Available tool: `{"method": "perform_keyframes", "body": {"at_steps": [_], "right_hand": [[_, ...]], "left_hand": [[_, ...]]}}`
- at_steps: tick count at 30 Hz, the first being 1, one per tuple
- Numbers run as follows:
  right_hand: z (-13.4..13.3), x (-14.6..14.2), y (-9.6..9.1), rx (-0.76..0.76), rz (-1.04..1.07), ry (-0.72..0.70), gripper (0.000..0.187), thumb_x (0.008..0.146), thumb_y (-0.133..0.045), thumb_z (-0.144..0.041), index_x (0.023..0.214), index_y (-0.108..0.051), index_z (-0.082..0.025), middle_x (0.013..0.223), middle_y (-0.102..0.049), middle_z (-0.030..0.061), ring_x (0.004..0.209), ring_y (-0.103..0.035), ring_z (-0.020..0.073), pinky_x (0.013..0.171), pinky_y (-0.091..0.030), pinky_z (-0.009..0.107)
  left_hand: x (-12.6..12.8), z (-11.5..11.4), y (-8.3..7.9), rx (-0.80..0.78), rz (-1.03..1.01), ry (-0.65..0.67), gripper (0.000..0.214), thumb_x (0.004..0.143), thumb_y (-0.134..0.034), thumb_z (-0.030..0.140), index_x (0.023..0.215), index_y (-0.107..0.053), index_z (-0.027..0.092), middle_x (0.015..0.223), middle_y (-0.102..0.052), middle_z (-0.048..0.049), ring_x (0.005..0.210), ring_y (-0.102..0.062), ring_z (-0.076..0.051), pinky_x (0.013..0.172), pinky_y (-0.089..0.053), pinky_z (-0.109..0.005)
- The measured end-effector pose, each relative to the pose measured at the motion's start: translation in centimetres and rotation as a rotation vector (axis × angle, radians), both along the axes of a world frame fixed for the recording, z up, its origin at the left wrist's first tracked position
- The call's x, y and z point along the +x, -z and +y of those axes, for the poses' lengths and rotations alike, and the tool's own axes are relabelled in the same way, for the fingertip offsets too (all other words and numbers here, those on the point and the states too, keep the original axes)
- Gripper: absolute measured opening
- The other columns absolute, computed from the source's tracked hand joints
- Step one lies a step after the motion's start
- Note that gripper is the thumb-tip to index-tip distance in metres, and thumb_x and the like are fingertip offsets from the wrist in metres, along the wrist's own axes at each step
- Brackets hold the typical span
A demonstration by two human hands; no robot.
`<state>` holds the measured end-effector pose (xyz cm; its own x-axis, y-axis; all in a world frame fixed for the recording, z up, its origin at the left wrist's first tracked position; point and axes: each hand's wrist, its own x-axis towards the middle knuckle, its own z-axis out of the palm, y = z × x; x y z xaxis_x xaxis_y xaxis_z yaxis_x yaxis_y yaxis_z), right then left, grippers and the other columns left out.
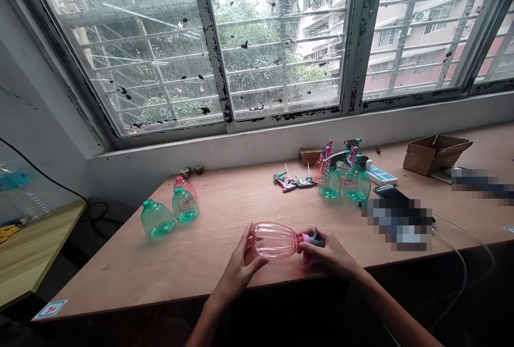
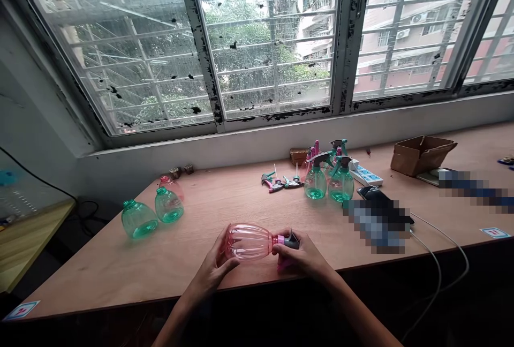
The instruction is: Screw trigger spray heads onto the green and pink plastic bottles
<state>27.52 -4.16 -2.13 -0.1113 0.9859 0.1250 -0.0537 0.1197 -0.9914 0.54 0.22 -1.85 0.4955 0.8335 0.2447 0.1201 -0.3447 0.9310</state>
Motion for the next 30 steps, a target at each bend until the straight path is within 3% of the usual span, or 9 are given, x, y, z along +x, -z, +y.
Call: {"method": "perform_keyframes", "body": {"at_steps": [5,9,14,19,22,25,28,30], "right_hand": [[0.02,-0.07,-0.14,-0.014,0.037,-0.006,0.045,0.075,-0.079,-0.057,0.092,-0.067,-0.017,0.066,-0.073,0.0022,0.058,-0.07,0.0211,0.057,-0.055,0.03],[0.06,-0.1,0.06,-0.016,0.048,-0.013,0.045,0.075,-0.079,-0.055,0.095,-0.067,-0.016,0.065,-0.073,0.0021,0.057,-0.071,0.0209,0.057,-0.055,0.03],[0.19,-0.12,0.29,-0.021,0.084,-0.019,0.043,0.076,-0.079,-0.053,0.095,-0.067,-0.016,0.066,-0.072,0.0016,0.057,-0.07,0.0202,0.056,-0.056,0.03],[0.21,-0.09,0.35,-0.03,0.103,-0.028,0.042,0.076,-0.08,-0.052,0.092,-0.066,-0.015,0.068,-0.072,0.0024,0.057,-0.068,0.0188,0.057,-0.056,0.03],[0.18,-0.05,0.37,-0.022,0.101,-0.042,0.04,0.078,-0.079,-0.05,0.092,-0.066,-0.015,0.068,-0.072,0.0025,0.058,-0.069,0.0187,0.058,-0.056,0.03],[0.22,0.0,0.4,-0.021,0.095,-0.042,0.039,0.078,-0.079,-0.05,0.092,-0.066,-0.016,0.068,-0.072,0.0025,0.058,-0.069,0.0191,0.057,-0.055,0.029],[0.29,0.03,0.47,-0.019,0.098,-0.029,0.04,0.078,-0.079,-0.051,0.09,-0.066,-0.015,0.067,-0.072,0.0026,0.057,-0.069,0.019,0.057,-0.055,0.029],[0.32,0.02,0.54,-0.017,0.099,-0.028,0.04,0.078,-0.079,-0.05,0.091,-0.066,-0.015,0.068,-0.072,0.0028,0.057,-0.069,0.0189,0.057,-0.055,0.029]], "left_hand": [[0.03,0.03,-0.11,0.024,0.003,-0.007,0.093,0.078,-0.082,0.031,0.154,-0.029,0.033,0.163,-0.031,-0.0072,0.146,-0.035,-0.032,0.121,-0.028,-0.05],[-0.13,0.16,0.28,-0.012,-0.007,0.002,0.104,0.078,-0.083,0.033,0.158,-0.016,0.032,0.16,-0.036,-0.0112,0.138,-0.047,-0.033,0.118,-0.033,-0.052],[-0.32,0.34,0.42,-0.028,-0.023,0.011,0.085,0.082,-0.079,0.035,0.153,-0.033,0.028,0.158,-0.04,-0.0117,0.141,-0.044,-0.033,0.118,-0.036,-0.048],[-0.19,0.17,0.17,-0.015,-0.034,0.014,0.091,0.081,-0.08,0.031,0.155,-0.026,0.036,0.161,-0.035,-0.0061,0.144,-0.039,-0.03,0.122,-0.028,-0.048],[-0.17,0.2,0.27,-0.031,-0.048,0.02,0.095,0.082,-0.079,0.035,0.156,-0.021,0.034,0.161,-0.034,-0.0099,0.14,-0.045,-0.032,0.118,-0.035,-0.05],[-0.21,0.33,0.37,-0.033,-0.055,0.02,0.087,0.083,-0.077,0.037,0.155,-0.029,0.03,0.16,-0.035,-0.0114,0.14,-0.045,-0.034,0.116,-0.038,-0.05],[-0.26,0.36,0.44,-0.015,-0.05,0.011,0.083,0.082,-0.079,0.032,0.152,-0.035,0.033,0.162,-0.034,-0.0065,0.144,-0.038,-0.033,0.121,-0.03,-0.05],[-0.27,0.3,0.49,-0.01,-0.054,0.008,0.086,0.082,-0.079,0.03,0.153,-0.031,0.036,0.163,-0.031,-0.0035,0.147,-0.033,-0.031,0.123,-0.024,-0.049]]}}
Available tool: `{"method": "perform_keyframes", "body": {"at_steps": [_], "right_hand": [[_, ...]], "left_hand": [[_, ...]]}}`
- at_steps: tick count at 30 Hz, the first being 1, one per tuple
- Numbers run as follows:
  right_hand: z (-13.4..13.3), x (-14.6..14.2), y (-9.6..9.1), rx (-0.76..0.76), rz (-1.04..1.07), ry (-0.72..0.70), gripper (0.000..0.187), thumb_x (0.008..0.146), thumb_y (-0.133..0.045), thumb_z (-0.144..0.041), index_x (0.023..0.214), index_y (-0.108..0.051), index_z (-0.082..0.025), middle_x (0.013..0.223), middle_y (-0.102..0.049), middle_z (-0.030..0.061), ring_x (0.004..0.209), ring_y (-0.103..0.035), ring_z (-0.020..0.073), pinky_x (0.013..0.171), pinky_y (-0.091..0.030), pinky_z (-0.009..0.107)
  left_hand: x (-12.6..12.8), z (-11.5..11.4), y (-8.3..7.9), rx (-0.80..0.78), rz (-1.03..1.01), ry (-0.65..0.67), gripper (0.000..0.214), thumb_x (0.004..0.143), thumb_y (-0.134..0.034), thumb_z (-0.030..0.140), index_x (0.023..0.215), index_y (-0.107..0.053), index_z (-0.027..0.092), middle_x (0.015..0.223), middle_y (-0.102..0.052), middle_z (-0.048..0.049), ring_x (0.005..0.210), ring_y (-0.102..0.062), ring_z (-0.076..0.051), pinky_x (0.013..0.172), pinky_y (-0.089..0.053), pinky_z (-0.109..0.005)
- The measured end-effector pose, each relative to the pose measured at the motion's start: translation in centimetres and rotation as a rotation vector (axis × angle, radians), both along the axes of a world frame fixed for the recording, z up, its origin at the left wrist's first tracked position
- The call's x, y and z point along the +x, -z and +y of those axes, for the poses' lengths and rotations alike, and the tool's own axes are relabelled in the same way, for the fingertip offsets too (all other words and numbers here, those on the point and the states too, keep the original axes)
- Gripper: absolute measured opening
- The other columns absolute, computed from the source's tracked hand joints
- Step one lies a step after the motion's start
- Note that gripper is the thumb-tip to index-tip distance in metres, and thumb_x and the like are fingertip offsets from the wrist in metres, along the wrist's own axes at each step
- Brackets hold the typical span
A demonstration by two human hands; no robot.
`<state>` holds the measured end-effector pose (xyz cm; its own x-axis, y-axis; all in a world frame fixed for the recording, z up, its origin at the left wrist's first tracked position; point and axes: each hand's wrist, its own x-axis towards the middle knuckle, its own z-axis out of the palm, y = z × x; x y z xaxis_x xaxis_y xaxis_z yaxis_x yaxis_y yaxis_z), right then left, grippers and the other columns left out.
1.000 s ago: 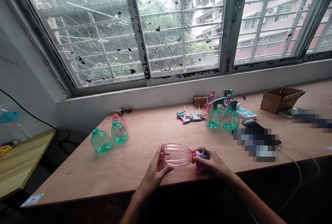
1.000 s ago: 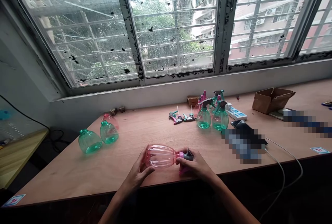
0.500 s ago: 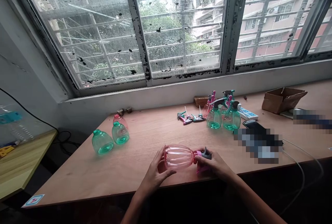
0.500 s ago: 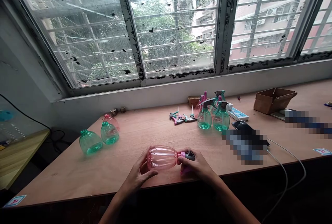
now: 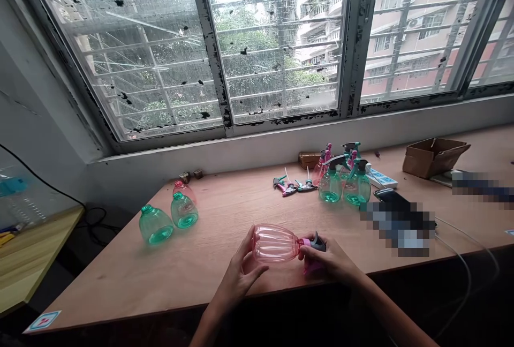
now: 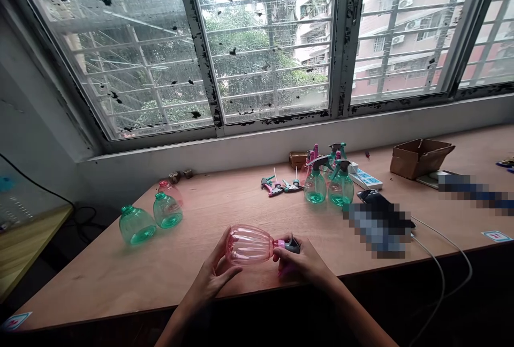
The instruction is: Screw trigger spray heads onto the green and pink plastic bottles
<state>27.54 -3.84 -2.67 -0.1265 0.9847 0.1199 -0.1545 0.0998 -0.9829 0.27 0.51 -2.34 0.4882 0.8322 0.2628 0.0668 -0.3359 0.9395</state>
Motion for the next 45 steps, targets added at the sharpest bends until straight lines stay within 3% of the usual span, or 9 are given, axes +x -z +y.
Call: {"method": "perform_keyframes", "body": {"at_steps": [4,7,12,18,24,31,37,40,45], "right_hand": [[-0.02,-0.03,0.13,0.002,-0.014,0.001,0.039,0.079,-0.079,-0.048,0.093,-0.067,-0.013,0.068,-0.072,0.0027,0.057,-0.069,0.0182,0.055,-0.054,0.027],[0.03,-0.01,0.24,0.001,-0.007,0.002,0.038,0.079,-0.08,-0.047,0.09,-0.067,-0.014,0.068,-0.072,0.0026,0.057,-0.069,0.0181,0.055,-0.054,0.027],[0.12,0.09,0.34,0.005,0.013,-0.001,0.037,0.079,-0.079,-0.047,0.09,-0.067,-0.013,0.068,-0.073,0.0024,0.055,-0.069,0.0175,0.054,-0.053,0.026],[-0.07,0.15,0.27,0.003,-0.006,-0.006,0.037,0.08,-0.079,-0.045,0.093,-0.066,-0.013,0.068,-0.074,0.0029,0.058,-0.07,0.0175,0.057,-0.053,0.025],[-0.01,0.05,0.13,0.017,0.001,-0.01,0.037,0.081,-0.079,-0.045,0.093,-0.066,-0.013,0.069,-0.073,0.0021,0.056,-0.069,0.0161,0.057,-0.053,0.026],[0.11,0.0,0.34,0.002,0.006,-0.027,0.037,0.082,-0.077,-0.047,0.092,-0.064,-0.014,0.068,-0.072,0.0018,0.057,-0.069,0.0171,0.057,-0.055,0.027],[0.12,-0.04,0.29,0.006,0.02,-0.023,0.037,0.082,-0.078,-0.047,0.09,-0.061,-0.014,0.069,-0.073,0.0021,0.056,-0.07,0.0166,0.055,-0.055,0.026],[0.01,-0.1,0.05,-0.005,0.031,-0.027,0.039,0.08,-0.079,-0.048,0.088,-0.06,-0.015,0.067,-0.073,0.0019,0.055,-0.07,0.0172,0.055,-0.055,0.026],[-0.03,-0.12,-0.06,-0.012,0.022,-0.035,0.039,0.079,-0.079,-0.049,0.088,-0.06,-0.015,0.066,-0.073,0.0015,0.054,-0.07,0.0176,0.053,-0.055,0.026]], "left_hand": [[0.01,-0.17,0.0,-0.031,-0.025,0.021,0.095,0.083,-0.078,0.032,0.157,-0.019,0.034,0.162,-0.032,-0.0077,0.144,-0.04,-0.032,0.119,-0.033,-0.048],[-0.02,-0.17,-0.13,-0.046,-0.036,0.032,0.082,0.086,-0.074,0.034,0.155,-0.029,0.031,0.159,-0.038,-0.0104,0.139,-0.046,-0.034,0.115,-0.041,-0.049],[-0.01,-0.01,0.0,-0.014,-0.052,0.008,0.086,0.08,-0.082,0.026,0.151,-0.035,0.034,0.16,-0.036,-0.0056,0.145,-0.036,-0.031,0.122,-0.028,-0.048],[0.02,0.0,0.19,-0.048,-0.06,0.019,0.08,0.084,-0.077,0.032,0.152,-0.034,0.029,0.155,-0.043,-0.0134,0.137,-0.048,-0.033,0.113,-0.043,-0.049],[-0.15,0.04,0.07,-0.015,-0.055,0.021,0.084,0.08,-0.081,0.025,0.15,-0.036,0.037,0.161,-0.035,-0.0049,0.146,-0.036,-0.03,0.122,-0.028,-0.048],[-0.01,0.04,0.33,-0.047,-0.063,0.039,0.088,0.082,-0.08,0.03,0.154,-0.029,0.035,0.161,-0.035,-0.0099,0.142,-0.043,-0.033,0.116,-0.038,-0.049],[-0.01,-0.16,0.04,-0.018,-0.041,0.033,0.089,0.082,-0.08,0.026,0.153,-0.029,0.039,0.163,-0.032,-0.0039,0.147,-0.035,-0.029,0.122,-0.027,-0.047],[0.05,-0.12,0.05,-0.034,-0.045,0.035,0.093,0.082,-0.08,0.032,0.155,-0.024,0.036,0.162,-0.033,-0.008,0.143,-0.041,-0.032,0.118,-0.034,-0.05],[0.02,-0.05,-0.27,0.007,-0.026,0.019,0.082,0.081,-0.08,0.031,0.151,-0.037,0.033,0.161,-0.034,-0.0073,0.144,-0.039,-0.032,0.119,-0.034,-0.047]]}}
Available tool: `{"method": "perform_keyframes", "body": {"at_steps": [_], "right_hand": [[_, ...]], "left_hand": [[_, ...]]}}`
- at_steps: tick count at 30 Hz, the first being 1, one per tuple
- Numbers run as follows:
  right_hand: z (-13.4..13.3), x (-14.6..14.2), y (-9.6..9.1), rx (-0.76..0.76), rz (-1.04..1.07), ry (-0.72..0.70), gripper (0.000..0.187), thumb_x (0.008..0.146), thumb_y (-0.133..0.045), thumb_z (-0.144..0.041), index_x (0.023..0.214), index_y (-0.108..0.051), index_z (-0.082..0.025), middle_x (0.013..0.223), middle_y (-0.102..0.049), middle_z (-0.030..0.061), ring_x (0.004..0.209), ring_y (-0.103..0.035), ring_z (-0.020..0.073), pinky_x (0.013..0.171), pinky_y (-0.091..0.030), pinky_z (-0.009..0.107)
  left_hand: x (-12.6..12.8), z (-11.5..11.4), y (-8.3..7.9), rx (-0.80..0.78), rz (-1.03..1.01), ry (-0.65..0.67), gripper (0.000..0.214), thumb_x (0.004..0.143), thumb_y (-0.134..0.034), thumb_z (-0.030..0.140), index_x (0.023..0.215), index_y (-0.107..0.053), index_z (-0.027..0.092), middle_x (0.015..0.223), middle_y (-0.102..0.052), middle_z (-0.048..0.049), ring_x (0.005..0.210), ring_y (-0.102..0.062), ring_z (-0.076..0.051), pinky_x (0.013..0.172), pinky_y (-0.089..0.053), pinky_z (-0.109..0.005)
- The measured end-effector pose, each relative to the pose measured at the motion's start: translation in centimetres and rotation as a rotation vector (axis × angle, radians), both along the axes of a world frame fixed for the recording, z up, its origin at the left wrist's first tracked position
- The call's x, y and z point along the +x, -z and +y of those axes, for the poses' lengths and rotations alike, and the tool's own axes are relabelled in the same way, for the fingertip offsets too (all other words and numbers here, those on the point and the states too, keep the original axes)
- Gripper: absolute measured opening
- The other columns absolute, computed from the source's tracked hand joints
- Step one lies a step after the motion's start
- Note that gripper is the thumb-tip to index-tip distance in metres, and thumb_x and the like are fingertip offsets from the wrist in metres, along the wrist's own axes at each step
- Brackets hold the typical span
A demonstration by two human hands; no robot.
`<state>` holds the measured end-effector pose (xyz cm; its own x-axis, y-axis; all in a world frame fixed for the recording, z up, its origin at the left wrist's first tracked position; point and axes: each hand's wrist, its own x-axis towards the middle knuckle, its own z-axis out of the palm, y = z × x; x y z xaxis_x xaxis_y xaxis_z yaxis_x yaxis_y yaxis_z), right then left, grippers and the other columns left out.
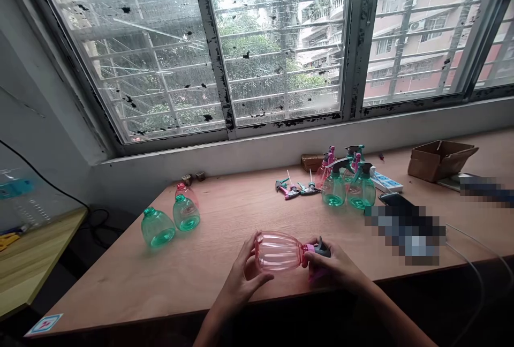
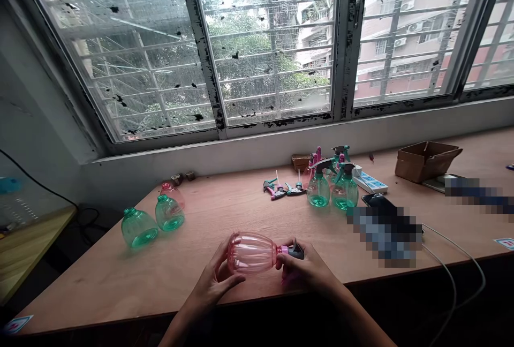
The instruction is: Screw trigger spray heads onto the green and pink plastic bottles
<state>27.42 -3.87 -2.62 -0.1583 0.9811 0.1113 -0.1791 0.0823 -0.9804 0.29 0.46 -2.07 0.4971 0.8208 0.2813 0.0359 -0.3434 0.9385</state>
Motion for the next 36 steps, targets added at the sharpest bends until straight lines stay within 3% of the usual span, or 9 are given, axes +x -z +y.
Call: {"method": "perform_keyframes", "body": {"at_steps": [3,8,13,15,21,25,29,33,36], "right_hand": [[0.1,0.0,0.3,0.01,-0.007,-0.007,0.04,0.08,-0.077,-0.05,0.088,-0.06,-0.015,0.067,-0.073,0.0022,0.054,-0.07,0.0184,0.052,-0.055,0.027],[0.3,0.0,0.7,0.01,-0.037,0.015,0.038,0.08,-0.079,-0.048,0.091,-0.062,-0.015,0.073,-0.074,0.0038,0.058,-0.069,0.0184,0.057,-0.056,0.03],[0.3,0.0,0.7,-0.016,-0.009,0.004,0.04,0.08,-0.077,-0.051,0.09,-0.061,-0.015,0.073,-0.073,0.0037,0.055,-0.068,0.0181,0.052,-0.054,0.028],[0.2,-0.1,0.6,-0.029,0.01,-0.002,0.041,0.08,-0.077,-0.05,0.091,-0.06,-0.015,0.073,-0.073,0.0034,0.055,-0.068,0.0175,0.052,-0.054,0.027],[-0.2,-0.2,0.0,-0.005,-0.014,-0.021,0.041,0.078,-0.08,-0.048,0.091,-0.061,-0.015,0.072,-0.073,0.0027,0.057,-0.069,0.0174,0.053,-0.054,0.026],[-0.1,0.1,-0.1,-0.058,0.008,-0.038,0.043,0.077,-0.078,-0.052,0.089,-0.062,-0.015,0.071,-0.071,0.0019,0.052,-0.066,0.0161,0.048,-0.055,0.026],[-0.5,0.2,-0.2,-0.066,0.029,-0.022,0.042,0.079,-0.076,-0.054,0.085,-0.061,-0.015,0.068,-0.07,0.0018,0.047,-0.063,0.0141,0.043,-0.052,0.023],[-2.2,-0.5,-0.8,0.069,-0.096,0.085,0.04,0.08,-0.076,-0.053,0.093,-0.064,-0.017,0.071,-0.071,0.0027,0.057,-0.07,0.0211,0.056,-0.06,0.033],[-3.8,-1.4,-1.6,0.339,-0.395,0.155,0.036,0.075,-0.084,-0.043,0.1,-0.071,-0.021,0.088,-0.077,0.0074,0.079,-0.073,0.0277,0.075,-0.059,0.038]], "left_hand": [[-0.1,0.0,0.2,0.05,0.012,-0.036,0.084,0.08,-0.081,0.029,0.151,-0.036,0.034,0.161,-0.034,-0.0068,0.146,-0.036,-0.031,0.121,-0.028,-0.048],[-0.1,0.1,0.4,-0.026,-0.036,0.018,0.085,0.082,-0.078,0.039,0.153,-0.03,0.032,0.159,-0.037,-0.0132,0.139,-0.045,-0.034,0.113,-0.041,-0.05],[-0.2,-0.2,-0.4,0.149,0.064,-0.049,0.081,0.08,-0.081,0.029,0.149,-0.039,0.036,0.162,-0.034,-0.0059,0.149,-0.028,-0.032,0.122,-0.022,-0.052],[-0.3,-0.2,-0.3,0.18,0.057,-0.062,0.084,0.079,-0.082,0.03,0.15,-0.037,0.036,0.163,-0.031,-0.0068,0.149,-0.027,-0.033,0.121,-0.025,-0.052],[-0.1,-0.1,0.3,-0.056,-0.009,0.012,0.09,0.08,-0.08,0.043,0.154,-0.029,0.029,0.157,-0.039,-0.0147,0.135,-0.049,-0.036,0.11,-0.043,-0.05],[-0.1,-0.6,-0.6,0.19,0.097,-0.033,0.089,0.072,-0.088,0.03,0.147,-0.039,0.039,0.156,-0.042,-0.0066,0.144,-0.037,-0.033,0.119,-0.03,-0.051],[0.0,-1.8,-1.7,0.383,0.148,-0.031,0.081,0.082,-0.08,0.027,0.147,-0.035,0.045,0.16,-0.035,-0.0042,0.149,-0.028,-0.031,0.121,-0.022,-0.054],[0.2,-2.8,-2.4,0.113,-0.048,0.053,0.096,0.073,-0.079,0.058,0.153,-0.029,0.036,0.164,-0.023,-0.0106,0.147,-0.027,-0.039,0.113,-0.037,-0.053],[0.5,-3.3,-2.7,-0.165,-0.201,-0.002,0.088,0.078,-0.059,0.076,0.148,-0.039,0.026,0.153,-0.042,-0.0174,0.134,-0.046,-0.042,0.093,-0.055,-0.05]]}}
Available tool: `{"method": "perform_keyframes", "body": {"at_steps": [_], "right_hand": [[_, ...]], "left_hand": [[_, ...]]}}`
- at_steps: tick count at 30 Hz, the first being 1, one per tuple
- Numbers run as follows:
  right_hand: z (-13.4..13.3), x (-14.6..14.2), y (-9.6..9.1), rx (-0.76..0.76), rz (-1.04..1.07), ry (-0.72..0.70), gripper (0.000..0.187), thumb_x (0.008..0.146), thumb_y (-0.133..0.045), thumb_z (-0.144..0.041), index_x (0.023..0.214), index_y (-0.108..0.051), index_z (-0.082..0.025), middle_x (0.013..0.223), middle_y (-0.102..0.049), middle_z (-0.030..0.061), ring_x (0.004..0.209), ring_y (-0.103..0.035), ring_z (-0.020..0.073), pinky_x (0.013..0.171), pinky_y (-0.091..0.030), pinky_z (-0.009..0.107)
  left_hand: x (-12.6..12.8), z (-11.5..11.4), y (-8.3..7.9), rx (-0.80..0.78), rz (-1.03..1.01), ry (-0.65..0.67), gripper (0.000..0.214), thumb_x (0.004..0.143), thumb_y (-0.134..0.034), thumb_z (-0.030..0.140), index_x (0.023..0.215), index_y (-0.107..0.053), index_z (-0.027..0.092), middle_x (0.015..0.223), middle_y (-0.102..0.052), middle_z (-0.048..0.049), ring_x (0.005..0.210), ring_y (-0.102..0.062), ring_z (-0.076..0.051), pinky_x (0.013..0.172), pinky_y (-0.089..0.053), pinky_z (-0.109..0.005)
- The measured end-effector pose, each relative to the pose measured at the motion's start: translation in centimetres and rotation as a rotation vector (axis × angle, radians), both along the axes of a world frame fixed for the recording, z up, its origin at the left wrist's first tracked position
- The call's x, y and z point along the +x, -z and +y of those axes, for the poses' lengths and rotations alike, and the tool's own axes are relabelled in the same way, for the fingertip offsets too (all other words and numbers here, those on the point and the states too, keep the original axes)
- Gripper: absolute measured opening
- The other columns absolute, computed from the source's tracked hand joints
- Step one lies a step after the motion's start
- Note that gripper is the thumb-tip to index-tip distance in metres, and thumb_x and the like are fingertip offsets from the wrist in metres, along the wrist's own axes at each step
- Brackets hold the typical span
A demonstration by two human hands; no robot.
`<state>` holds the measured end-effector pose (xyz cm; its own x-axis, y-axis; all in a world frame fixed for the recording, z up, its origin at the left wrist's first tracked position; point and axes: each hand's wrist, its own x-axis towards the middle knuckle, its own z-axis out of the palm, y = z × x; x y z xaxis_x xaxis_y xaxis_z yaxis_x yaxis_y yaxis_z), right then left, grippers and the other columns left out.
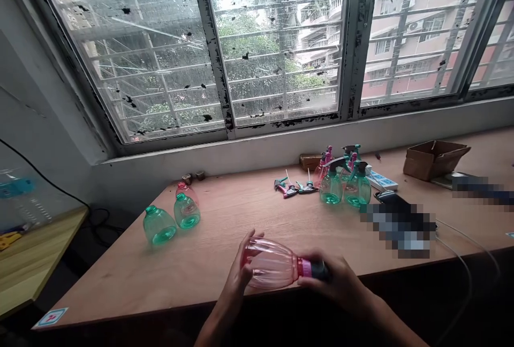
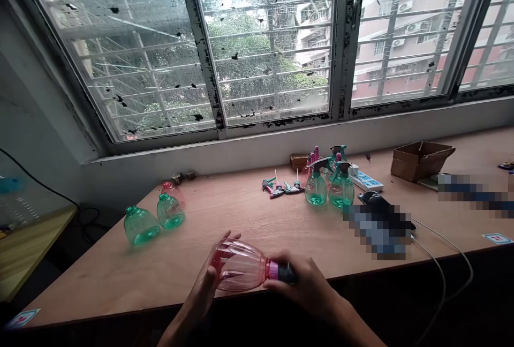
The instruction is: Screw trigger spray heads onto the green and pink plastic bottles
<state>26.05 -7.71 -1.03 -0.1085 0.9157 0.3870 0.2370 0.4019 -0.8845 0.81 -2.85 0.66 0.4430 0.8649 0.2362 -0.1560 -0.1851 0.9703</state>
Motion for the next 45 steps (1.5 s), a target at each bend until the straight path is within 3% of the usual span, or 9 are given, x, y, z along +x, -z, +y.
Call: {"method": "perform_keyframes", "body": {"at_steps": [4,9,18,23,26,30,32,35,45], "right_hand": [[-1.1,-1.4,-0.7,-0.042,0.098,-0.034,0.03,0.082,-0.078,-0.044,0.098,-0.069,-0.021,0.083,-0.075,0.0058,0.073,-0.072,0.0245,0.07,-0.058,0.036],[-0.6,-3.0,-0.3,-0.402,0.621,-0.205,0.042,0.082,-0.073,-0.056,0.08,-0.057,-0.017,0.061,-0.062,-0.0027,0.045,-0.062,0.014,0.048,-0.06,0.03],[-1.5,-3.7,-0.2,-0.772,0.774,-0.364,0.051,0.075,-0.078,-0.059,0.065,-0.063,-0.011,0.052,-0.057,-0.003,0.038,-0.058,0.0085,0.043,-0.059,0.021],[-2.9,-4.5,-1.0,-0.809,0.792,-0.434,0.048,0.079,-0.074,-0.058,0.07,-0.064,-0.012,0.051,-0.056,-0.0037,0.036,-0.055,0.008,0.042,-0.058,0.022],[-2.9,-4.4,-1.4,-0.787,0.743,-0.39,0.049,0.083,-0.07,-0.057,0.067,-0.062,-0.012,0.051,-0.055,-0.0028,0.037,-0.055,0.0084,0.043,-0.058,0.023],[-2.9,-3.0,-1.9,-0.503,0.543,-0.214,0.041,0.083,-0.073,-0.054,0.079,-0.062,-0.015,0.057,-0.062,-0.0007,0.045,-0.062,0.0141,0.047,-0.058,0.028],[-3.2,-2.4,-1.9,-0.29,0.341,-0.1,0.035,0.081,-0.078,-0.048,0.089,-0.065,-0.016,0.067,-0.068,0.0022,0.055,-0.066,0.0171,0.054,-0.058,0.029],[-3.7,-2.3,-1.7,-0.102,0.157,-0.021,0.029,0.082,-0.079,-0.042,0.093,-0.069,-0.017,0.075,-0.071,0.0044,0.062,-0.067,0.0184,0.06,-0.055,0.029],[-3.6,-4.0,-2.1,-0.453,0.554,-0.221,0.041,0.078,-0.082,-0.048,0.089,-0.058,-0.017,0.068,-0.069,0.0002,0.055,-0.07,0.018,0.057,-0.06,0.032]], "left_hand": [[0.6,-0.9,-0.6,-0.036,0.011,-0.144,0.061,0.085,-0.065,0.057,0.134,-0.049,0.024,0.13,-0.059,-0.0129,0.115,-0.059,-0.035,0.081,-0.06,-0.042],[0.6,-1.4,-1.1,0.293,0.11,-0.172,0.063,0.08,-0.075,0.042,0.134,-0.045,0.029,0.133,-0.053,-0.0093,0.113,-0.059,-0.031,0.089,-0.056,-0.039],[-1.3,-3.3,-3.2,0.794,0.238,-0.214,0.082,0.062,-0.089,0.025,0.136,-0.053,0.033,0.126,-0.063,-0.0121,0.115,-0.061,-0.039,0.102,-0.046,-0.053],[-1.6,-5.5,-4.2,0.743,0.15,-0.32,0.072,0.062,-0.087,0.052,0.126,-0.064,0.029,0.12,-0.067,-0.0145,0.114,-0.062,-0.041,0.106,-0.04,-0.057],[-2.2,-5.1,-4.5,0.727,0.201,-0.197,0.078,0.067,-0.087,0.045,0.137,-0.054,0.034,0.13,-0.06,-0.0136,0.122,-0.057,-0.04,0.104,-0.044,-0.053],[-1.9,-3.8,-4.4,0.559,0.25,-0.037,0.089,0.067,-0.078,0.066,0.144,-0.046,0.034,0.15,-0.043,-0.0124,0.139,-0.037,-0.043,0.11,-0.038,-0.053],[-0.9,-3.5,-4.0,0.365,0.166,-0.085,0.091,0.071,-0.058,0.083,0.141,-0.049,0.027,0.15,-0.045,-0.0131,0.134,-0.044,-0.042,0.105,-0.043,-0.05],[0.7,-3.6,-3.2,0.157,0.051,-0.28,0.056,0.092,-0.046,0.067,0.121,-0.063,0.022,0.125,-0.065,-0.0113,0.112,-0.061,-0.033,0.093,-0.049,-0.039],[0.8,-4.6,-2.3,0.407,-0.042,-0.579,0.034,0.089,-0.059,0.048,0.104,-0.069,0.019,0.103,-0.072,-0.0097,0.101,-0.065,-0.03,0.093,-0.048,-0.041]]}}
